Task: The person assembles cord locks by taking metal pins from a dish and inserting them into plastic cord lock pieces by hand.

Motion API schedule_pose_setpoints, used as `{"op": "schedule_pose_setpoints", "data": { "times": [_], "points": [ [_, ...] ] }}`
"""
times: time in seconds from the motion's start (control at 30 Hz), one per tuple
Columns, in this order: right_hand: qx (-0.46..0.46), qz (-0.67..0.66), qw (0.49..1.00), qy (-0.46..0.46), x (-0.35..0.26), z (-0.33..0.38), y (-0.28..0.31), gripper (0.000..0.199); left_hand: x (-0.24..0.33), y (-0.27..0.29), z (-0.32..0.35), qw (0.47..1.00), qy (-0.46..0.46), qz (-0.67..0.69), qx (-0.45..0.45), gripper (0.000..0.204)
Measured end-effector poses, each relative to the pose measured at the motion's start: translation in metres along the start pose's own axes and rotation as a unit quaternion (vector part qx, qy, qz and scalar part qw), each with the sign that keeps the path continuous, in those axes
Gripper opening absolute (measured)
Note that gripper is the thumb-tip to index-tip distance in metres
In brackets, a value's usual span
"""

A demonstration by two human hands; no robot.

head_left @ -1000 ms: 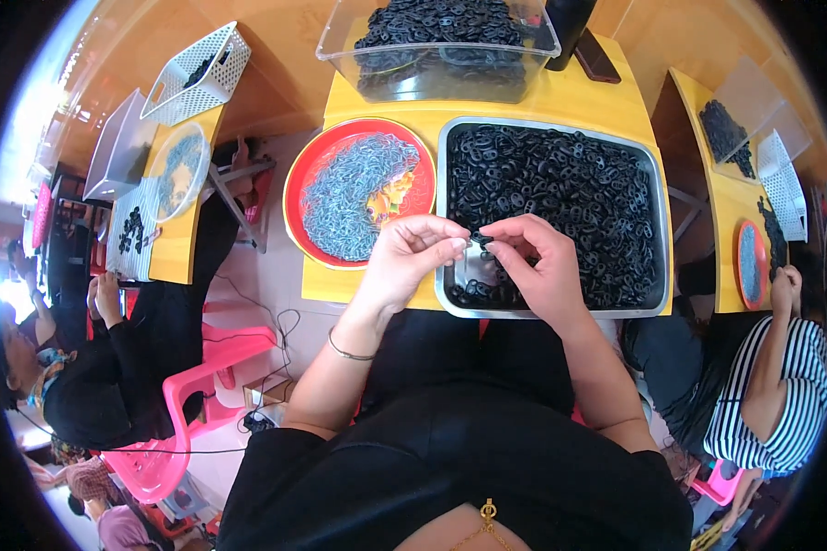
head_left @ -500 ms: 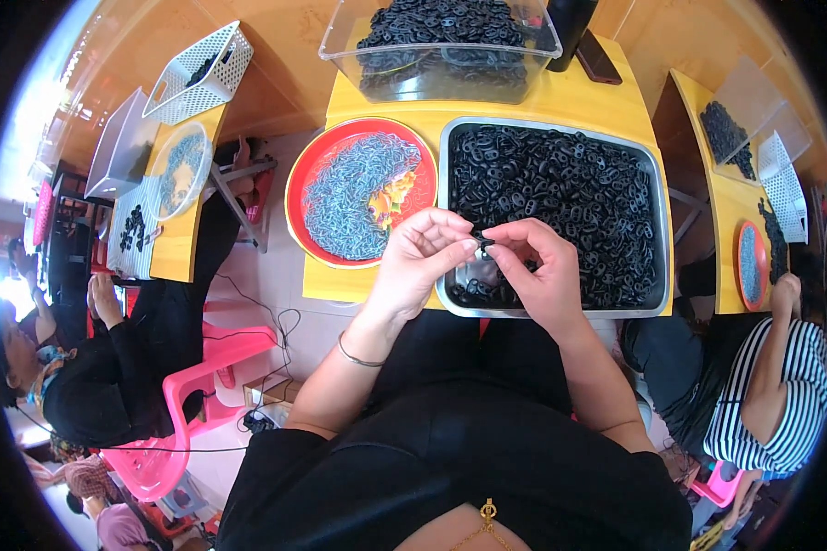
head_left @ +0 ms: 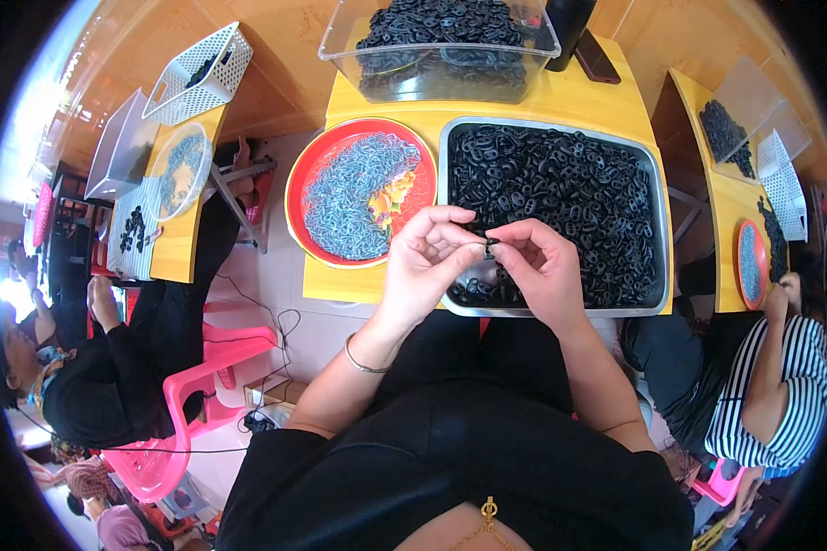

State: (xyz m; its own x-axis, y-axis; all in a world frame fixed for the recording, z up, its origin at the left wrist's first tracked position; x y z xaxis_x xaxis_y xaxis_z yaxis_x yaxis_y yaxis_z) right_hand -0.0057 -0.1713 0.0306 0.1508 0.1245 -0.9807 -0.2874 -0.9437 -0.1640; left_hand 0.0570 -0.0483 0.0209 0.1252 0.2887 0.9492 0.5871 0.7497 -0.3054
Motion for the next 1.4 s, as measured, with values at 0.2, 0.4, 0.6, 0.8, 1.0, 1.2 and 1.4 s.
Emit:
{"op": "schedule_pose_setpoints", "data": {
  "times": [0.2,0.4,0.6,0.8,1.0,1.2,1.4],
  "points": [
    [0.013,0.003,1.000,-0.012,0.001,0.000,0.016,0.016,0.004,-0.008,-0.003,0.974,-0.016,-0.199,-0.106,0.025],
    [0.026,-0.072,0.997,-0.016,-0.002,0.001,0.020,0.013,-0.018,-0.035,0.010,0.712,-0.130,-0.640,-0.257,0.019],
    [-0.001,-0.077,0.996,-0.045,0.001,0.005,0.019,0.014,-0.037,-0.038,0.001,0.692,-0.104,-0.658,-0.278,0.013],
    [-0.014,-0.061,0.998,-0.025,0.003,0.007,0.024,0.017,-0.040,-0.039,-0.012,0.717,-0.069,-0.621,-0.310,0.009],
    [0.033,-0.072,0.996,-0.050,0.004,0.012,0.032,0.018,-0.018,-0.031,-0.017,0.824,-0.063,-0.508,-0.243,0.022],
    [-0.010,-0.071,0.995,-0.075,0.014,0.015,0.025,0.016,-0.031,-0.010,-0.010,0.975,0.114,-0.054,-0.185,0.012],
    [-0.014,-0.101,0.993,-0.052,0.011,0.014,0.017,0.015,-0.029,0.000,-0.007,0.976,0.156,0.128,-0.079,0.021]
  ]
}}
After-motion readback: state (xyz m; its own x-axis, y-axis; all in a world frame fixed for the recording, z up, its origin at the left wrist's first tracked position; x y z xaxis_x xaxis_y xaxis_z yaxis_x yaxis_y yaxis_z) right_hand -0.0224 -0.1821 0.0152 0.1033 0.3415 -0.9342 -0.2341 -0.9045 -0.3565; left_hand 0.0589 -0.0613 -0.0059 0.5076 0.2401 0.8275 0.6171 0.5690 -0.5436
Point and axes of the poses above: each hand's wrist, its own z-axis away from the middle knuckle, its own y-axis out of the back of the hand, x = y × z, the point moved 7 cm from there along -z, towards the middle knuckle, and after that the axes turned 8 degrees about -z, right-handed, at the moved point
